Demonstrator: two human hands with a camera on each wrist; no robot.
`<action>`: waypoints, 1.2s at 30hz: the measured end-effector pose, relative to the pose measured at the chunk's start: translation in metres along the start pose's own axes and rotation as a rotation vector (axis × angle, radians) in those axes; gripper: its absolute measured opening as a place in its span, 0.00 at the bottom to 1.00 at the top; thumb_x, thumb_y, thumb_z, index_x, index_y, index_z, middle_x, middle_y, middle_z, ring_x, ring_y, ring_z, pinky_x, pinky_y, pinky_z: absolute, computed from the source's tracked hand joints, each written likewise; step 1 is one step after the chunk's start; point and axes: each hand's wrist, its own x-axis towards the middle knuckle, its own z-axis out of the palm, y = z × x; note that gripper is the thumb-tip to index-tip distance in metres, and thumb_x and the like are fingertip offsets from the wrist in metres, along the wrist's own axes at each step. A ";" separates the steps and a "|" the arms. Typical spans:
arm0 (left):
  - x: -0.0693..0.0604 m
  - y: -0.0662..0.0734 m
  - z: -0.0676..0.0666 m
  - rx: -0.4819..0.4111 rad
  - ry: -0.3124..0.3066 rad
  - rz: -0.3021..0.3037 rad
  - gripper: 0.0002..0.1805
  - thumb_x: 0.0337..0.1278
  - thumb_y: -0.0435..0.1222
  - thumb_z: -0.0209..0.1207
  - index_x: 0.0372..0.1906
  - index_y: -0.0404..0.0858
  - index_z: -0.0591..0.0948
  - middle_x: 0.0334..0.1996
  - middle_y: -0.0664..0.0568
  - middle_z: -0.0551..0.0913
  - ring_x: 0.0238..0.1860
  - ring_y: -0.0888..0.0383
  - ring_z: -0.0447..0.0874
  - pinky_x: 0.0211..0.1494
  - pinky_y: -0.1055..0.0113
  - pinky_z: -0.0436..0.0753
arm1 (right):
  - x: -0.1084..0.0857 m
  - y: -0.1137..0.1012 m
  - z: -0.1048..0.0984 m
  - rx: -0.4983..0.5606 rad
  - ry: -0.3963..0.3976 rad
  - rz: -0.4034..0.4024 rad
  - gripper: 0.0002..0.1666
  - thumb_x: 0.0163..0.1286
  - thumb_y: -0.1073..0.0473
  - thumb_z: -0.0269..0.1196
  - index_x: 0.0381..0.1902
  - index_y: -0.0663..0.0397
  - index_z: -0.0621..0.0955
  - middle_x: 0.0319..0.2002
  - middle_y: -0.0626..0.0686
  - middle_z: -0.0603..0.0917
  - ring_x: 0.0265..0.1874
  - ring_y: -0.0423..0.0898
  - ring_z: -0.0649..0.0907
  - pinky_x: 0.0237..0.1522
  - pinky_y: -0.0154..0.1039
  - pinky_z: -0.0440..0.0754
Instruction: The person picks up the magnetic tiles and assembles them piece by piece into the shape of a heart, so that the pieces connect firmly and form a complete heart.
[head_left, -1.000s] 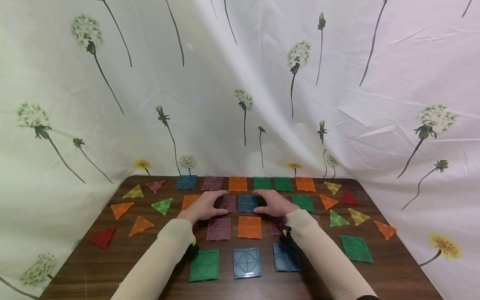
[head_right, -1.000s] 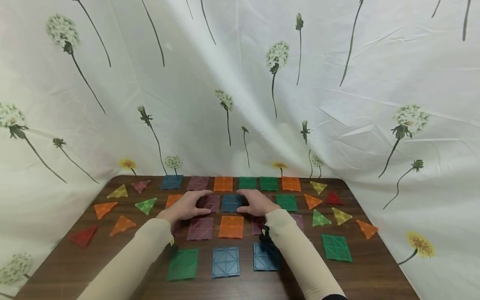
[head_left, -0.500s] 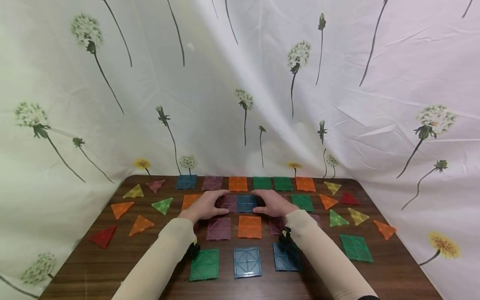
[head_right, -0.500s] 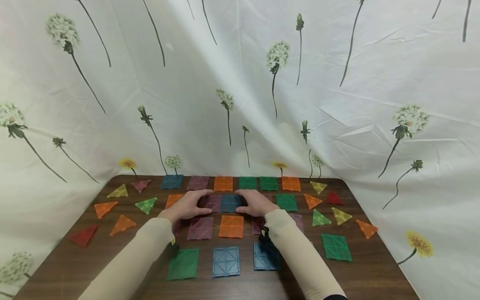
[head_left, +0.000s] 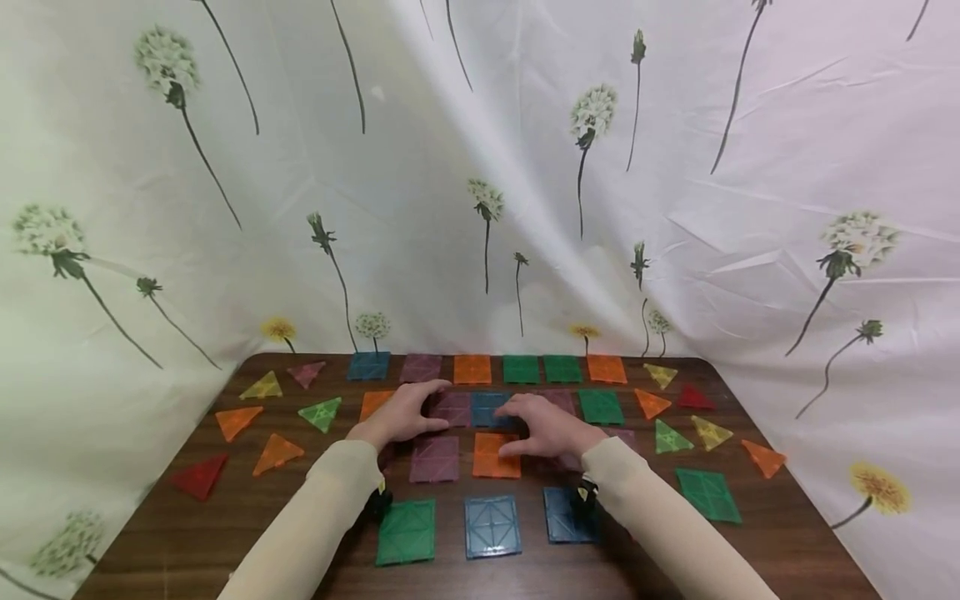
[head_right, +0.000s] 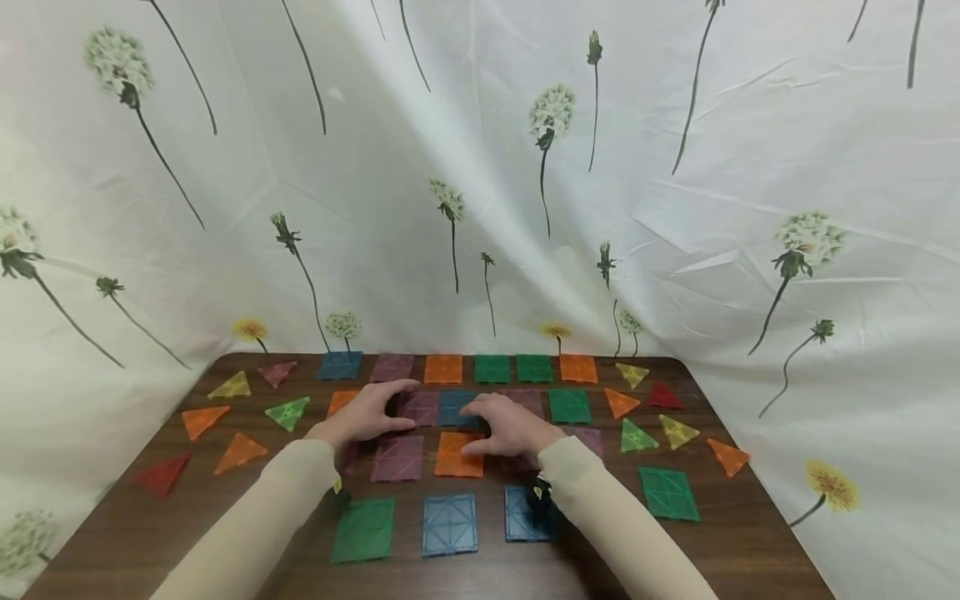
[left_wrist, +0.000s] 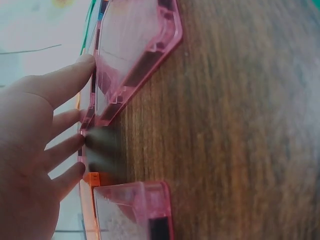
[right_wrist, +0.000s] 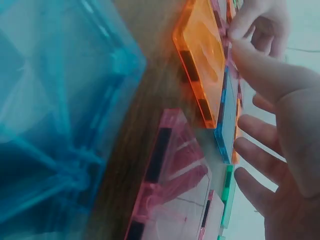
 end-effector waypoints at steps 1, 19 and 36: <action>0.000 0.000 0.001 0.000 -0.001 -0.001 0.39 0.64 0.43 0.73 0.77 0.39 0.71 0.72 0.42 0.75 0.72 0.41 0.73 0.72 0.41 0.74 | -0.002 -0.001 0.001 -0.003 -0.013 -0.006 0.36 0.70 0.37 0.71 0.68 0.49 0.81 0.64 0.49 0.81 0.61 0.46 0.79 0.67 0.49 0.78; 0.000 0.002 -0.002 -0.035 -0.015 -0.009 0.41 0.64 0.42 0.73 0.78 0.38 0.70 0.68 0.41 0.79 0.70 0.41 0.76 0.71 0.41 0.75 | -0.011 -0.013 0.005 -0.114 -0.059 -0.066 0.32 0.64 0.30 0.73 0.58 0.41 0.87 0.57 0.44 0.81 0.52 0.40 0.78 0.60 0.42 0.82; -0.001 -0.003 -0.003 -0.005 -0.035 -0.010 0.41 0.65 0.44 0.72 0.79 0.39 0.68 0.68 0.42 0.80 0.71 0.41 0.75 0.71 0.41 0.74 | -0.004 -0.018 0.005 -0.139 -0.046 0.002 0.31 0.65 0.35 0.74 0.60 0.43 0.87 0.64 0.47 0.79 0.60 0.45 0.78 0.67 0.45 0.79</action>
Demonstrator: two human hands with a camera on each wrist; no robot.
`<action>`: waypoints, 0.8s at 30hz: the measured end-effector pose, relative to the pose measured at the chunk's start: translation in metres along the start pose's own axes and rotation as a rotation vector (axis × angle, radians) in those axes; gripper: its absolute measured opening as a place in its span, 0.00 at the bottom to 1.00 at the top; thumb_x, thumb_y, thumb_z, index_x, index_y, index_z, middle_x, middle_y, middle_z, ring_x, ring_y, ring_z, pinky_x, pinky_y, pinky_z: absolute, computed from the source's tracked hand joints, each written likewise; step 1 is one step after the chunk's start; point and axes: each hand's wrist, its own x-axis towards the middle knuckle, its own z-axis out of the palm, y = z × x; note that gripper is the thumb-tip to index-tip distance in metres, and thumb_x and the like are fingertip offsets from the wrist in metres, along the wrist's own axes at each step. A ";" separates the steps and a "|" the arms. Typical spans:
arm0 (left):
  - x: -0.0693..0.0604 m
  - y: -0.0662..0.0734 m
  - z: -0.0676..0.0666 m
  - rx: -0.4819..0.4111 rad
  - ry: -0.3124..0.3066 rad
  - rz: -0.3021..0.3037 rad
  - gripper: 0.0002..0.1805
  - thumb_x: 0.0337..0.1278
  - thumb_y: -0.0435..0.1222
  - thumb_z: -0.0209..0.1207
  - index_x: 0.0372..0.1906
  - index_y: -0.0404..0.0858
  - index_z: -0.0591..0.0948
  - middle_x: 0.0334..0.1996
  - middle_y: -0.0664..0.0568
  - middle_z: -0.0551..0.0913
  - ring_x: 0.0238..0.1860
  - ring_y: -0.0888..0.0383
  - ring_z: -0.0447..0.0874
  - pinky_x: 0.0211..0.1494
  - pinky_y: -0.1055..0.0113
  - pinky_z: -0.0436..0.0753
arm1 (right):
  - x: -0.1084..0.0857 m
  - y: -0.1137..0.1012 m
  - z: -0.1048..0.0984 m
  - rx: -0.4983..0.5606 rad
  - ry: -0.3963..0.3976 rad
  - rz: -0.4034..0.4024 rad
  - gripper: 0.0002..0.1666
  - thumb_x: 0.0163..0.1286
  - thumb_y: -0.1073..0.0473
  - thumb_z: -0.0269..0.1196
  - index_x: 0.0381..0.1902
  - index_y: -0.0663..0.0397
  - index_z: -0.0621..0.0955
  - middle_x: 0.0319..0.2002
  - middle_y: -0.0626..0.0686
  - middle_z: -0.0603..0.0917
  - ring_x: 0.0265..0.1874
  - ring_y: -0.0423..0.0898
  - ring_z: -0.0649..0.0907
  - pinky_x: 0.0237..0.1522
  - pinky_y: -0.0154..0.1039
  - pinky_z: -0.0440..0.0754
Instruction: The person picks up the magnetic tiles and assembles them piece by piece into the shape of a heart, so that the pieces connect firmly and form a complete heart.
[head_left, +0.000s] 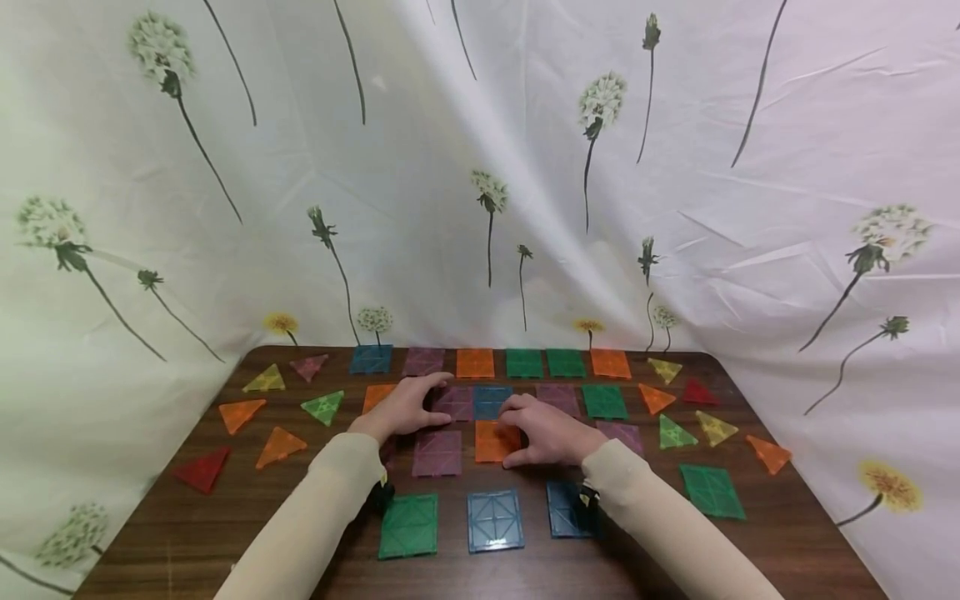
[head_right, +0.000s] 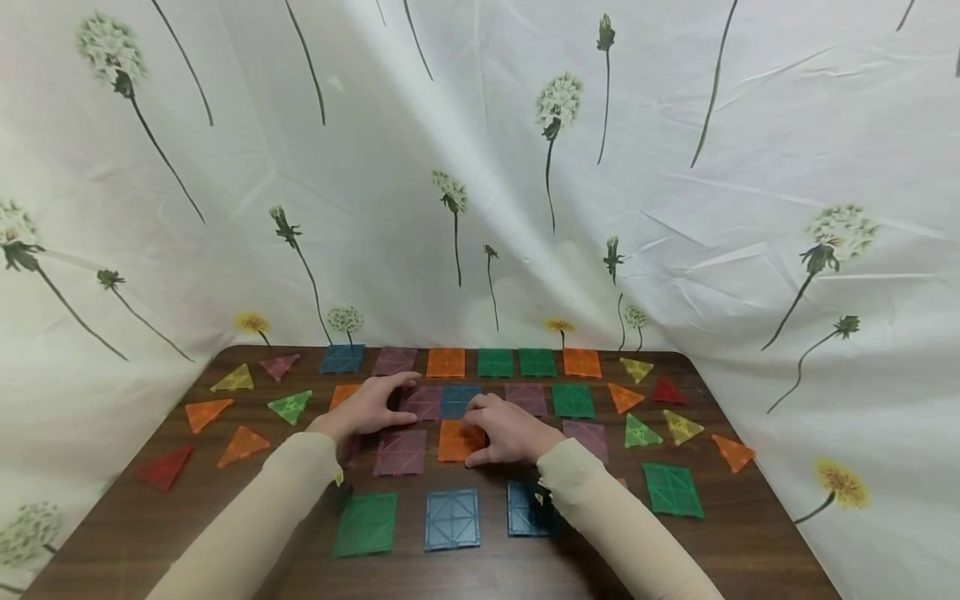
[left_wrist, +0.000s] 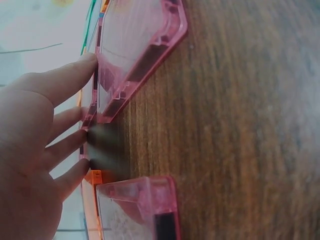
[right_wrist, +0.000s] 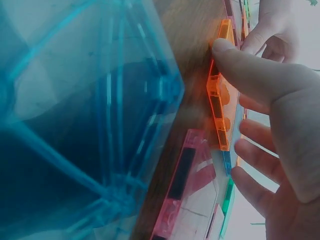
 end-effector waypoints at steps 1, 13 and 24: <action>0.000 0.000 0.000 -0.001 0.000 -0.001 0.41 0.65 0.44 0.72 0.79 0.39 0.68 0.68 0.42 0.80 0.71 0.41 0.75 0.71 0.41 0.74 | 0.000 0.000 0.000 0.013 -0.004 0.013 0.32 0.65 0.35 0.74 0.61 0.44 0.86 0.66 0.48 0.78 0.62 0.46 0.77 0.68 0.47 0.78; -0.002 0.000 -0.001 0.003 0.004 0.010 0.41 0.66 0.44 0.72 0.79 0.39 0.69 0.69 0.42 0.79 0.71 0.40 0.75 0.71 0.40 0.74 | 0.005 0.002 0.000 0.020 -0.021 0.074 0.41 0.63 0.30 0.73 0.66 0.46 0.84 0.71 0.50 0.77 0.71 0.50 0.74 0.73 0.51 0.72; -0.031 0.009 -0.014 -0.068 0.025 0.039 0.41 0.64 0.51 0.72 0.77 0.41 0.72 0.73 0.44 0.75 0.72 0.42 0.73 0.71 0.38 0.73 | 0.004 0.008 0.007 0.022 0.017 0.052 0.40 0.62 0.30 0.74 0.64 0.45 0.85 0.70 0.50 0.78 0.70 0.50 0.75 0.72 0.50 0.73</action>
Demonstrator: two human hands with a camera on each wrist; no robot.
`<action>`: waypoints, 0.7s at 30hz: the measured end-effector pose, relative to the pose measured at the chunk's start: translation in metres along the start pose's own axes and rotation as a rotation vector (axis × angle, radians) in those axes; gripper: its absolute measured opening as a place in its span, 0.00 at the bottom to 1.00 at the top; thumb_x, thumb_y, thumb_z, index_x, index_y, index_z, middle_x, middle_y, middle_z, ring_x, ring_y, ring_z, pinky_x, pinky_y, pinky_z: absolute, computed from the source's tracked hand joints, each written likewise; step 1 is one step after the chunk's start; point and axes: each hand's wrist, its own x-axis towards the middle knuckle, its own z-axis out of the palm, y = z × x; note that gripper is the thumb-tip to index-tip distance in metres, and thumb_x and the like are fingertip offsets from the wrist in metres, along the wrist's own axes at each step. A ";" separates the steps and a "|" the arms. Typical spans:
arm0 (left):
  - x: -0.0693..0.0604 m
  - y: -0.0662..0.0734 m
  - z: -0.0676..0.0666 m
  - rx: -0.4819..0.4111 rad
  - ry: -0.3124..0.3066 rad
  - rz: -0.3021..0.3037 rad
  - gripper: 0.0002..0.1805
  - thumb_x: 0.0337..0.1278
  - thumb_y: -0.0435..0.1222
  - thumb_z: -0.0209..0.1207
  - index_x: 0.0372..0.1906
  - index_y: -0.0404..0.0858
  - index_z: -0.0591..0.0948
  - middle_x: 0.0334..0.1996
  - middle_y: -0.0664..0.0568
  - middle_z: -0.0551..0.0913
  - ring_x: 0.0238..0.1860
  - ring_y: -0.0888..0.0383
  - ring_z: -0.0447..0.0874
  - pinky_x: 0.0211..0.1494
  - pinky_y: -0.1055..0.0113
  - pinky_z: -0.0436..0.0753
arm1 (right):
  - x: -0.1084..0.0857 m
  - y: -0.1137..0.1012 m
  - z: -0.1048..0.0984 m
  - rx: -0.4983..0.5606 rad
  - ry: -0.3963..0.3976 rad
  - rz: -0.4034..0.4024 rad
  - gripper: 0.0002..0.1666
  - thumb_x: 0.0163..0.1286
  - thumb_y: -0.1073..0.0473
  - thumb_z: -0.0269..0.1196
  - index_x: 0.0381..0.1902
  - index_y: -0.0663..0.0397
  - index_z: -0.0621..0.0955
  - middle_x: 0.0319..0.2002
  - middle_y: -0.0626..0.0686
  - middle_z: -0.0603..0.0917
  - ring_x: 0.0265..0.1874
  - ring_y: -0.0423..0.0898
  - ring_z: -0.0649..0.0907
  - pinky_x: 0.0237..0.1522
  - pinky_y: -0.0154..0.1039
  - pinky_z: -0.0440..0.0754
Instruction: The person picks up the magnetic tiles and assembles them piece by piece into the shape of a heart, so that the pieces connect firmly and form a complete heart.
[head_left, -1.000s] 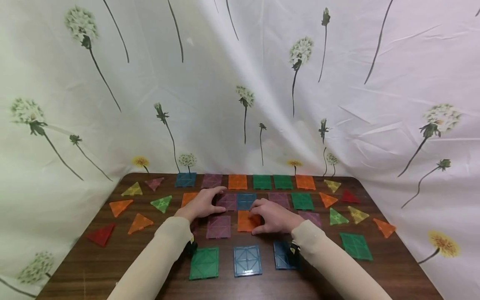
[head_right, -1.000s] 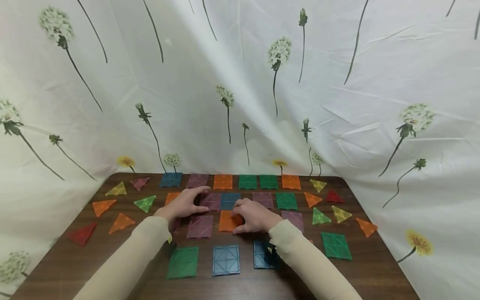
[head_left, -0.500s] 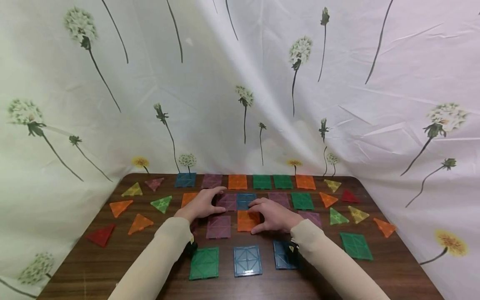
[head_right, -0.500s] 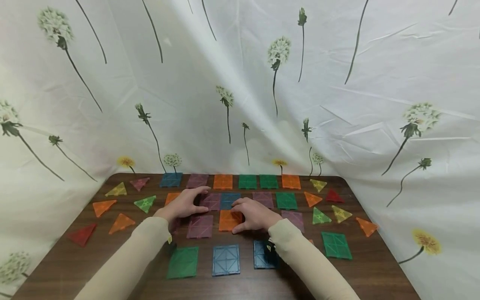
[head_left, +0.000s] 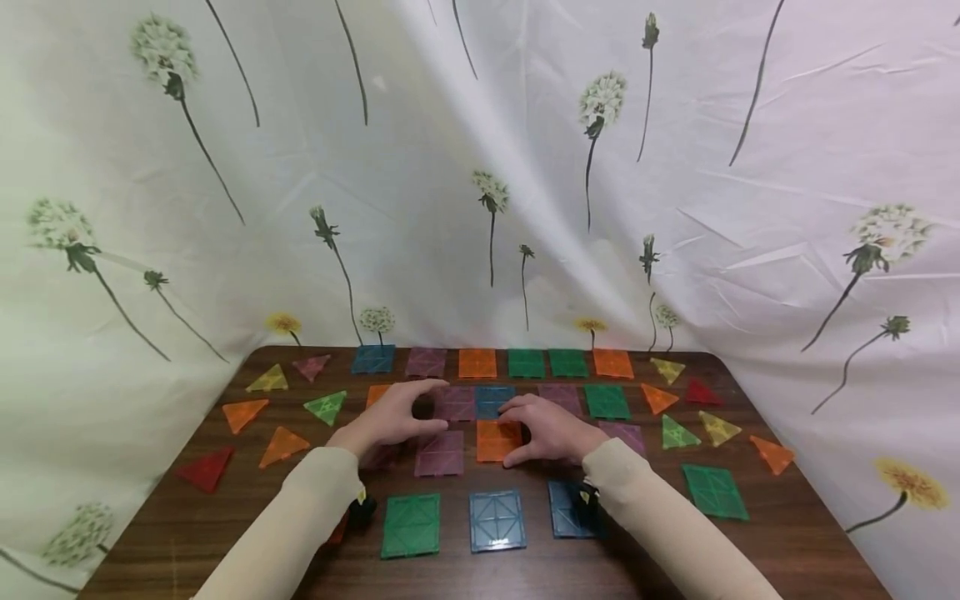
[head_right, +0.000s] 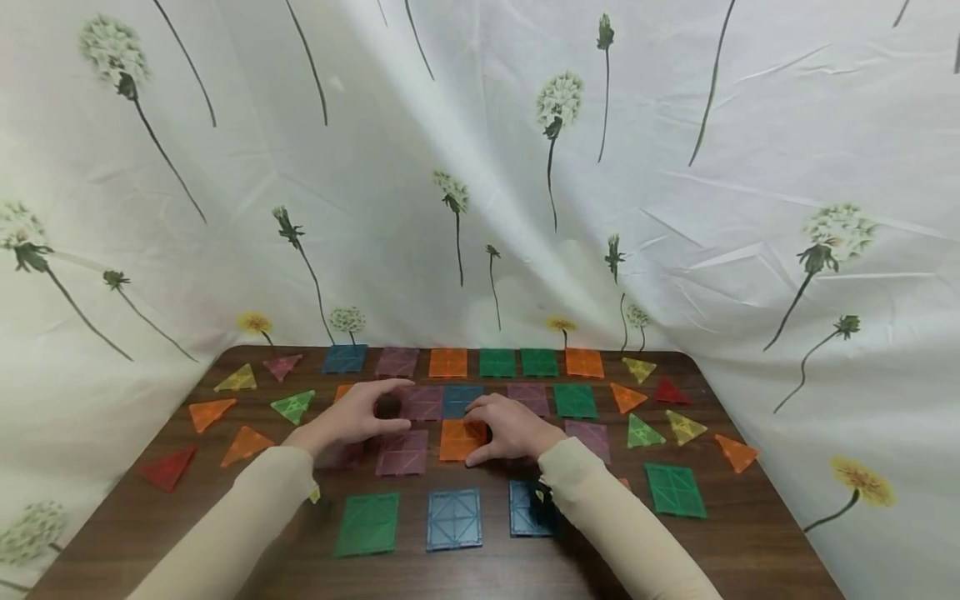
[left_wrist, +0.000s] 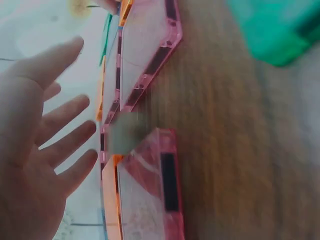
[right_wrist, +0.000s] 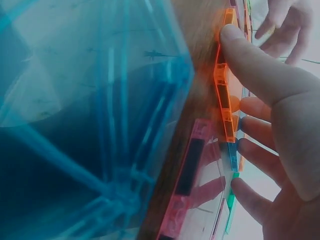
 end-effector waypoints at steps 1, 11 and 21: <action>-0.003 0.001 0.000 -0.011 -0.009 -0.003 0.42 0.62 0.52 0.72 0.77 0.42 0.72 0.73 0.45 0.75 0.73 0.42 0.73 0.71 0.38 0.73 | 0.000 0.001 0.001 0.001 0.002 -0.002 0.40 0.62 0.30 0.74 0.64 0.46 0.85 0.70 0.50 0.78 0.70 0.50 0.75 0.72 0.50 0.74; -0.023 0.002 0.011 -0.049 -0.144 0.131 0.49 0.51 0.52 0.79 0.77 0.41 0.72 0.65 0.47 0.81 0.64 0.48 0.79 0.68 0.42 0.77 | 0.000 0.002 0.002 0.020 -0.007 0.010 0.41 0.61 0.29 0.74 0.64 0.45 0.85 0.70 0.49 0.78 0.70 0.50 0.74 0.73 0.51 0.73; -0.021 0.009 0.014 0.000 -0.149 0.156 0.51 0.48 0.50 0.81 0.77 0.42 0.71 0.60 0.50 0.82 0.60 0.50 0.78 0.65 0.45 0.78 | 0.001 0.003 0.001 0.024 -0.002 0.002 0.41 0.61 0.29 0.74 0.64 0.46 0.85 0.70 0.49 0.79 0.70 0.50 0.75 0.72 0.51 0.73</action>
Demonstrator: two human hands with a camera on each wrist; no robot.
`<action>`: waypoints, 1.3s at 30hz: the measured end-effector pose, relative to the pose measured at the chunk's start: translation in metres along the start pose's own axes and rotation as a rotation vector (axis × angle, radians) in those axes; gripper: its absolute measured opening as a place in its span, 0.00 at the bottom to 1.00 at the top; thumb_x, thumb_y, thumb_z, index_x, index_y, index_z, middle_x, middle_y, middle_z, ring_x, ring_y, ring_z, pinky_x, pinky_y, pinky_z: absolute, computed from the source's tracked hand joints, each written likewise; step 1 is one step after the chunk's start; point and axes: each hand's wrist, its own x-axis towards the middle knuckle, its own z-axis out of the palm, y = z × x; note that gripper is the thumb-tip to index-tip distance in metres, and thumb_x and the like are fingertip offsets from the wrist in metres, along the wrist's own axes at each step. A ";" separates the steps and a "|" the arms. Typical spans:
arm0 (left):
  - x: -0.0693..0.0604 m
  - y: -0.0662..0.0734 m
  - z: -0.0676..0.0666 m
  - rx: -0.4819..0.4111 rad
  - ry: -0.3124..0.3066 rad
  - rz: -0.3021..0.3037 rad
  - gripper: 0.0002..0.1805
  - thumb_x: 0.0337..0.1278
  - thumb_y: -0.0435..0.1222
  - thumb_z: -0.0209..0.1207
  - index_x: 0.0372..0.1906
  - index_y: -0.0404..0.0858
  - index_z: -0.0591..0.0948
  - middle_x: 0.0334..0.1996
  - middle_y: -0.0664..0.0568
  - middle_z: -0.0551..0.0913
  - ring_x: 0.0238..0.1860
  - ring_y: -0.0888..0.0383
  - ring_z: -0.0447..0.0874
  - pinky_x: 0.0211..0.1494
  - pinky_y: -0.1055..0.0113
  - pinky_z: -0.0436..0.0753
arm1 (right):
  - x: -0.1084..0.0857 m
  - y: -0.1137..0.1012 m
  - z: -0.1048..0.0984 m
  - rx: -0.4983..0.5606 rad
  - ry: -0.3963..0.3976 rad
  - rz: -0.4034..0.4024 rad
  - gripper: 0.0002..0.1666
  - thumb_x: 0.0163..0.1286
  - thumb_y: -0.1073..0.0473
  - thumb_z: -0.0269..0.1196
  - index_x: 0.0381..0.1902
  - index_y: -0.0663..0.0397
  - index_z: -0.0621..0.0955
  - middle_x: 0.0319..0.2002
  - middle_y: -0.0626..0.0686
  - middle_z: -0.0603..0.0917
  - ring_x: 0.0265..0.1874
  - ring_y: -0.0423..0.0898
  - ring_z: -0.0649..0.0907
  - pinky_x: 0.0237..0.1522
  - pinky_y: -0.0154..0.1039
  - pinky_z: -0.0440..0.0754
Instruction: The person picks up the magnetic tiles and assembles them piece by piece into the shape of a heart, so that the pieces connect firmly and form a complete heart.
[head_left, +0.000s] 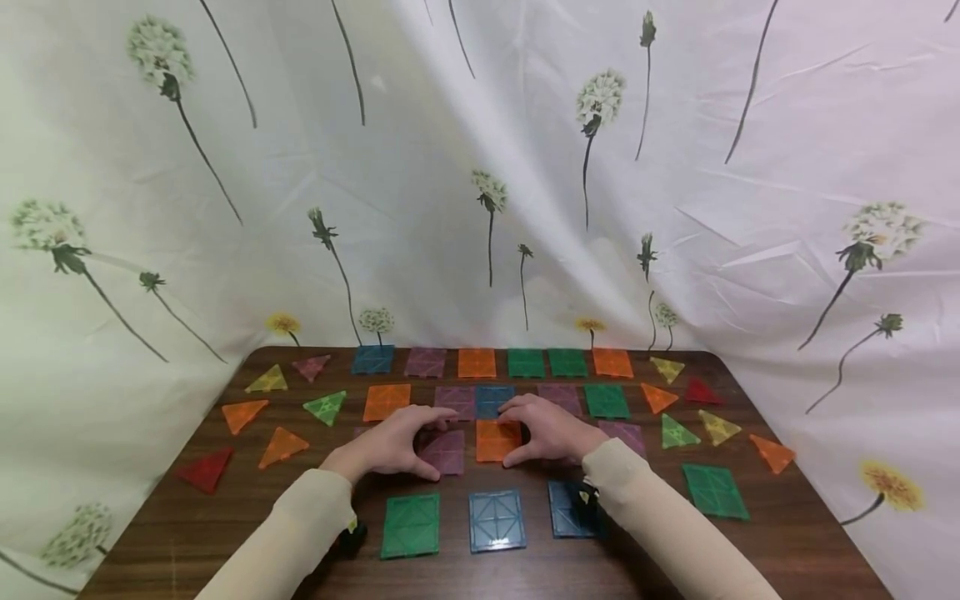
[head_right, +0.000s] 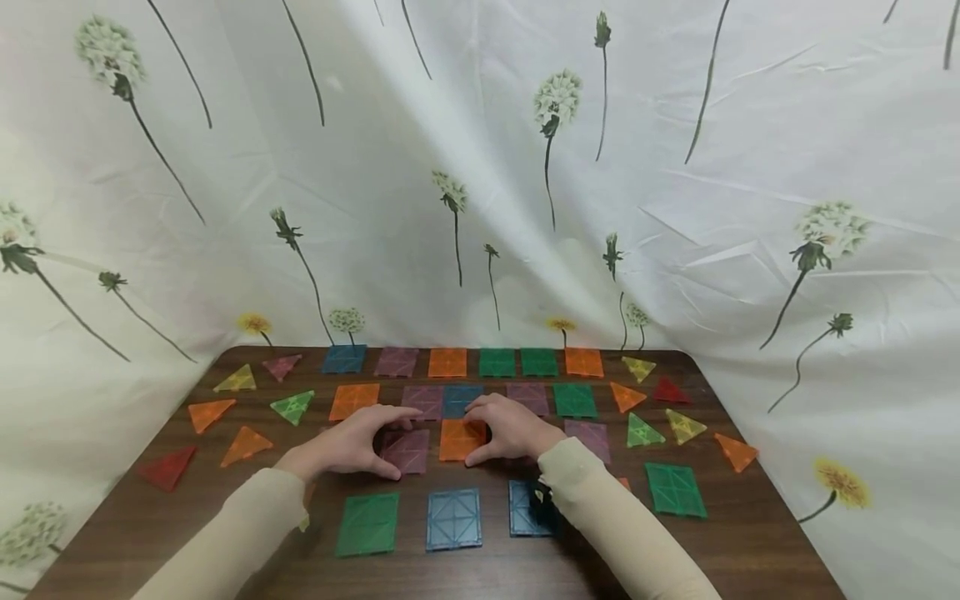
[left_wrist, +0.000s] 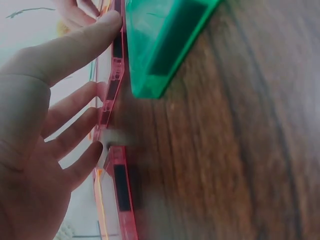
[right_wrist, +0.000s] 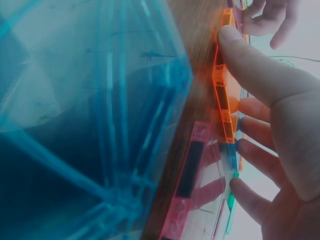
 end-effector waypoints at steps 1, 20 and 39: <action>0.001 0.001 0.000 0.004 0.002 -0.001 0.51 0.48 0.50 0.81 0.77 0.42 0.71 0.60 0.50 0.83 0.60 0.50 0.78 0.65 0.45 0.78 | 0.000 0.000 0.000 -0.001 0.001 0.000 0.41 0.61 0.29 0.73 0.64 0.46 0.85 0.70 0.50 0.79 0.70 0.50 0.75 0.72 0.51 0.73; 0.013 0.010 0.006 0.024 0.004 -0.011 0.43 0.55 0.47 0.78 0.75 0.44 0.74 0.65 0.49 0.81 0.63 0.48 0.76 0.67 0.42 0.77 | 0.001 -0.002 0.000 0.001 0.001 0.003 0.41 0.62 0.29 0.74 0.65 0.47 0.84 0.70 0.49 0.78 0.70 0.50 0.75 0.72 0.51 0.73; 0.019 0.008 0.009 0.026 0.012 -0.029 0.42 0.56 0.44 0.78 0.75 0.44 0.74 0.61 0.51 0.83 0.60 0.51 0.80 0.66 0.46 0.79 | 0.001 0.004 0.002 0.021 -0.001 -0.004 0.42 0.63 0.30 0.73 0.66 0.47 0.84 0.71 0.50 0.77 0.71 0.51 0.74 0.72 0.52 0.73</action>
